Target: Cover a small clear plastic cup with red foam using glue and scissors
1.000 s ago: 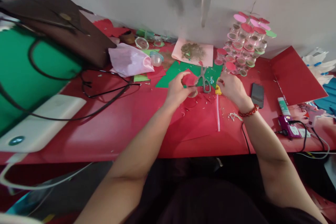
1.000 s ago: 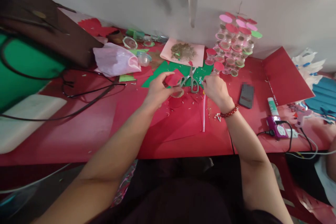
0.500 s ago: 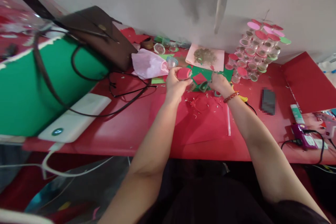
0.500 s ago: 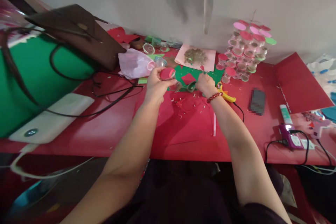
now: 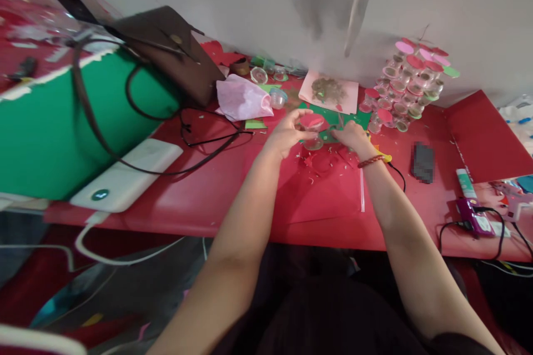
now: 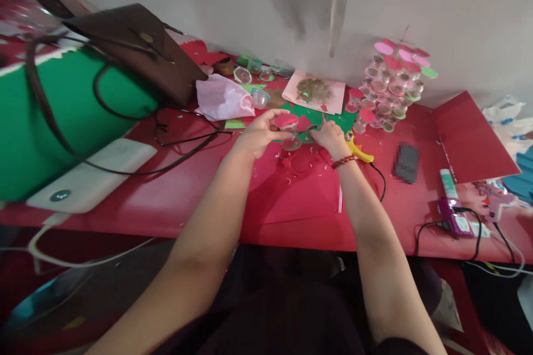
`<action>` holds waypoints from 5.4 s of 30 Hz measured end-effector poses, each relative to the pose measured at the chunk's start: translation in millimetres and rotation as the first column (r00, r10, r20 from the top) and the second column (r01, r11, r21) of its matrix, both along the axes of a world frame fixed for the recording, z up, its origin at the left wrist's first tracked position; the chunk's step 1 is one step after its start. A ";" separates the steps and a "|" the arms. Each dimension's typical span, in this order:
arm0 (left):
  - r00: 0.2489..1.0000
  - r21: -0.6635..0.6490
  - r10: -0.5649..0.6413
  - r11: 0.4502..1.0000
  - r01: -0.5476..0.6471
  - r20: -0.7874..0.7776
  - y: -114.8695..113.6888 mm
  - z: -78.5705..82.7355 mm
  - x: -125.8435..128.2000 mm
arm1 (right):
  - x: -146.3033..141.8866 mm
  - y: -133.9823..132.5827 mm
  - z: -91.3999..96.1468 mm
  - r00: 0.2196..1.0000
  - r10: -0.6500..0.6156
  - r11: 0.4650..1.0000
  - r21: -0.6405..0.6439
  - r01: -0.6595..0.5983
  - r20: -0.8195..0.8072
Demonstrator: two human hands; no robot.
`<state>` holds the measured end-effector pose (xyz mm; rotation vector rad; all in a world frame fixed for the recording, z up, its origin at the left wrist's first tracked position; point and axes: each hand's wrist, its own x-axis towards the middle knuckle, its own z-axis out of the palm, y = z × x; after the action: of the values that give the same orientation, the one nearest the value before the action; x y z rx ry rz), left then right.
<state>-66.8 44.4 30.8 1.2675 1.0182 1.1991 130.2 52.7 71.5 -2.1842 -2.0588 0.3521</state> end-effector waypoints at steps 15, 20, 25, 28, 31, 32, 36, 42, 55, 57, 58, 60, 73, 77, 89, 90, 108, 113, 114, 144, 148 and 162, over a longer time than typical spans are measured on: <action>0.924 -0.093 -0.368 0.921 0.378 0.106 -7.1 -23.6 38.8 | 93.2 -77.3 -25.0 0.880 0.349 0.839 0.525 -0.141 -0.321; 0.903 -0.118 -0.407 0.898 0.424 0.140 -8.3 -23.5 38.2 | 104.3 -76.4 -30.4 0.838 0.440 0.820 0.524 -0.229 -0.323; 0.897 -0.130 -0.424 0.889 0.439 0.128 -8.0 -25.4 38.0 | 106.4 -78.7 -31.5 0.842 0.450 0.824 0.500 -0.264 -0.297; 0.901 -0.117 -0.416 0.895 0.430 0.122 -8.1 -25.1 39.0 | 106.2 -80.3 -31.3 0.828 0.470 0.821 0.497 -0.282 -0.307; 0.903 -0.121 -0.404 0.899 0.422 0.145 -9.2 -22.7 40.0 | 106.0 -82.2 -30.1 0.812 0.489 0.816 0.497 -0.295 -0.320; 0.901 -0.127 -0.405 0.896 0.425 0.156 -9.8 -21.6 40.2 | 106.0 -82.7 -29.7 0.809 0.492 0.815 0.497 -0.298 -0.322; 0.905 -0.143 -0.389 0.899 0.414 0.174 -12.2 -18.7 40.0 | 106.6 -84.1 -28.3 0.808 0.499 0.815 0.487 -0.314 -0.314; 0.908 -0.154 -0.389 0.898 0.411 0.156 -13.3 -19.4 40.2 | 109.0 -85.4 -24.2 0.808 0.506 0.818 0.465 -0.339 -0.302; 0.894 -0.106 -0.429 0.891 0.442 0.125 -10.4 -21.2 38.9 | 112.6 -90.3 -19.3 0.800 0.540 0.781 0.508 -0.362 -0.261; 0.893 -0.107 -0.430 0.890 0.444 0.131 -10.5 -21.2 38.9 | 111.4 -90.6 -20.5 0.813 0.536 0.777 0.510 -0.369 -0.229; 0.894 -0.107 -0.427 0.891 0.442 0.132 -10.7 -20.9 38.9 | 111.0 -90.8 -21.2 0.820 0.532 0.778 0.505 -0.375 -0.210; 0.900 -0.112 -0.415 0.896 0.430 0.135 -11.4 -20.0 38.9 | 110.8 -91.5 -22.7 0.834 0.522 0.781 0.495 -0.381 -0.181; 0.907 -0.125 -0.393 0.902 0.412 0.152 -12.1 -17.1 40.5 | 111.2 -96.2 -16.9 0.853 0.494 0.789 0.499 -0.358 -0.168; 0.904 -0.122 -0.400 0.900 0.419 0.150 -11.6 -17.4 40.5 | 110.1 -96.8 -16.6 0.847 0.506 0.780 0.506 -0.368 -0.164; 0.900 -0.123 -0.408 0.896 0.427 0.153 -7.7 -23.5 39.2 | 108.2 -97.4 -18.4 0.859 0.503 0.779 0.479 -0.404 -0.095; 0.900 -0.125 -0.410 0.895 0.429 0.151 -7.6 -23.8 39.1 | 107.5 -98.1 -18.2 0.867 0.495 0.777 0.480 -0.407 -0.066; 0.909 -0.111 -0.399 0.904 0.412 0.121 -9.1 -21.8 39.1 | 96.9 -100.2 -14.7 0.897 0.428 0.803 0.502 -0.321 -0.111; 0.919 -0.150 -0.378 0.908 0.391 0.110 -8.1 -23.1 38.8 | 98.0 -99.0 -18.1 0.890 0.444 0.786 0.520 -0.335 -0.099; 0.925 -0.160 -0.364 0.912 0.377 0.108 -7.6 -23.7 38.7 | 97.9 -99.0 -18.1 0.891 0.445 0.792 0.507 -0.342 -0.094; 0.941 -0.187 -0.330 0.922 0.339 0.075 -7.5 -21.1 39.3 | 92.9 -98.6 -20.6 0.891 0.440 0.784 0.531 -0.320 -0.114; 0.931 -0.201 -0.348 0.910 0.363 0.107 -8.1 -20.5 38.6 | 92.1 -99.4 -20.0 0.891 0.442 0.802 0.492 -0.338 -0.107; 0.935 -0.200 -0.346 0.914 0.354 0.074 -8.1 -21.4 38.2 | 90.1 -102.3 -16.6 0.899 0.421 0.798 0.521 -0.302 -0.123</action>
<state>-28.6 36.3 9.4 1.1942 0.8227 0.8129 220.3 -49.6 54.9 -1.3820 -2.1306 0.0888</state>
